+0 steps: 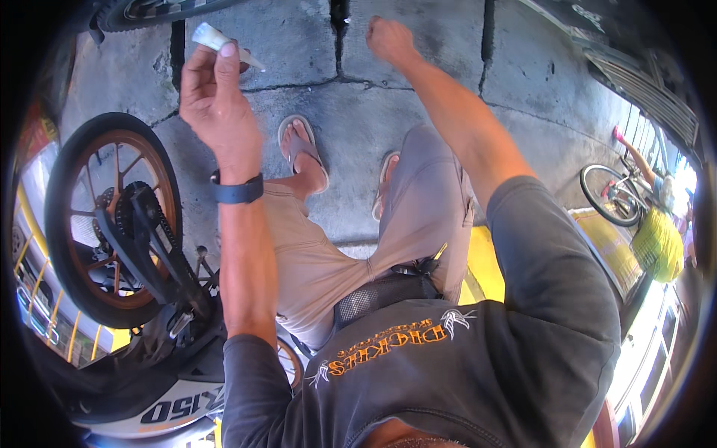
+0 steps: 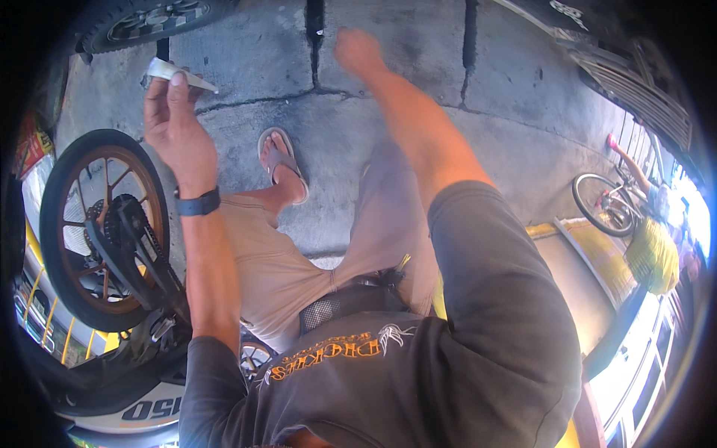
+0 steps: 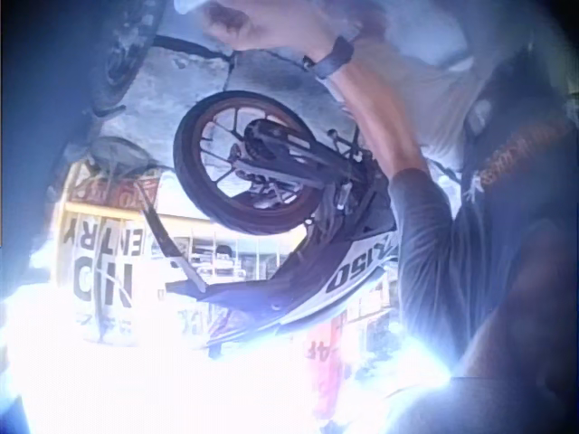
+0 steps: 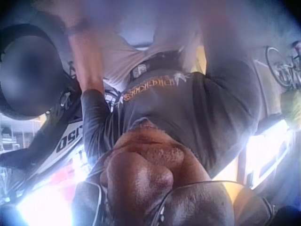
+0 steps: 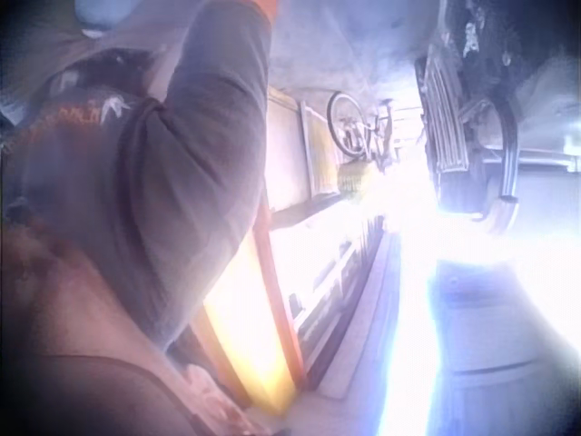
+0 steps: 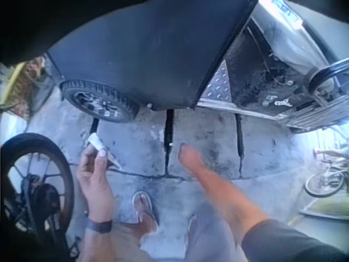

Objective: The person loads a white adhesive tube into a yellow caulking gun, then uses a small metal tool to apply the adhesive into a gap beneath a vehicle's body panel. The person repeatedly scoops adhesive from the tube and applies it to the target area.

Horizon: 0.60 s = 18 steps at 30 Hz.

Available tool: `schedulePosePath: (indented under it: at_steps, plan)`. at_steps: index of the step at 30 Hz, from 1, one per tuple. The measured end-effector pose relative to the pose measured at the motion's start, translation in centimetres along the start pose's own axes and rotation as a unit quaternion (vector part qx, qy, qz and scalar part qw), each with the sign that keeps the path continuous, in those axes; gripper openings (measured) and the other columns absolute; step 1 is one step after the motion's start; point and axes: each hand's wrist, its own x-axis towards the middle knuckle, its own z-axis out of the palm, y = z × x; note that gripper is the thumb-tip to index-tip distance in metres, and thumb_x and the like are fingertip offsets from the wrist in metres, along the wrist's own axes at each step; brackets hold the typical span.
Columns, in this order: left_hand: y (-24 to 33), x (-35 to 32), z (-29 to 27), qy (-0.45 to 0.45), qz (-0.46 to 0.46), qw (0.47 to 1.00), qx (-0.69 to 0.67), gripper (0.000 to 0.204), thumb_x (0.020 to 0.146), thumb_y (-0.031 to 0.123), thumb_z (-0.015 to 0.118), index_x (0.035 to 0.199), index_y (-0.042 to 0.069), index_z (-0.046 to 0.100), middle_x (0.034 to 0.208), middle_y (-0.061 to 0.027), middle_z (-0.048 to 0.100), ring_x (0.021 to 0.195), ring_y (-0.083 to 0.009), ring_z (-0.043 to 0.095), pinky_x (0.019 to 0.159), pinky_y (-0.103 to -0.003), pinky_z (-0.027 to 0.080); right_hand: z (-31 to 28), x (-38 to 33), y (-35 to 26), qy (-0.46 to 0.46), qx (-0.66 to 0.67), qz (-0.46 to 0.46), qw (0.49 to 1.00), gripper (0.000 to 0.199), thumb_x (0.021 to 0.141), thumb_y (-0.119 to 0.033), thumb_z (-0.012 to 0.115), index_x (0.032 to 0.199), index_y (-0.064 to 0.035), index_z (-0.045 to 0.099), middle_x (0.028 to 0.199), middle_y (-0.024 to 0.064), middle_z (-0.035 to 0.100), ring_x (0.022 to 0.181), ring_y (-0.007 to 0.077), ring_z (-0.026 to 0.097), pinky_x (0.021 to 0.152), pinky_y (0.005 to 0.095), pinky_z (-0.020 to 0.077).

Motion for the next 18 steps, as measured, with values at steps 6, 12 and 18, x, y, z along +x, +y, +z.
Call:
schedulePosePath:
  at_steps: [6, 12, 18]
  plan:
    - [0.5, 4.5, -2.7, 0.029, 0.091, 0.995, -0.002, 0.028, 0.1, 0.012, 0.067, 0.123, -0.003, 0.064, 0.114, -0.0122, 0.07, 0.106, -0.0192, 0.068, 0.089, -0.035, 0.056, 7.9, 7.7, -0.2, -0.046, -0.143, -0.059, 0.987, 0.026, 0.093, -0.018, 0.053, 0.104, -0.0096, 0.075, 0.107, 0.016, 0.075, 0.104, 0.0351, 0.072, 0.086, 0.0491, 0.0574]
    - [1.7, 3.9, -4.6, 0.02, 0.191, 0.981, -0.033, 0.027, 0.098, 0.015, 0.071, 0.118, -0.003, 0.067, 0.116, -0.0121, 0.07, 0.103, -0.0194, 0.069, 0.09, -0.036, 0.055, 9.7, 9.3, 0.2, -0.069, -0.242, -0.153, 0.956, 0.028, 0.096, -0.015, 0.05, 0.104, -0.0128, 0.076, 0.111, 0.012, 0.075, 0.109, 0.0328, 0.071, 0.09, 0.0474, 0.0569]
    - [2.5, 3.4, -2.7, -0.022, 0.218, 0.975, -0.023, 0.017, 0.098, 0.007, 0.068, 0.114, 0.0, 0.069, 0.1, 0.0009, 0.069, 0.087, -0.0044, 0.06, 0.076, -0.019, 0.046, 6.5, 8.9, -1.1, -0.096, -0.249, -0.175, 0.948, 0.026, 0.096, -0.017, 0.051, 0.104, -0.0129, 0.076, 0.11, 0.0132, 0.074, 0.111, 0.0336, 0.069, 0.092, 0.0457, 0.0565]
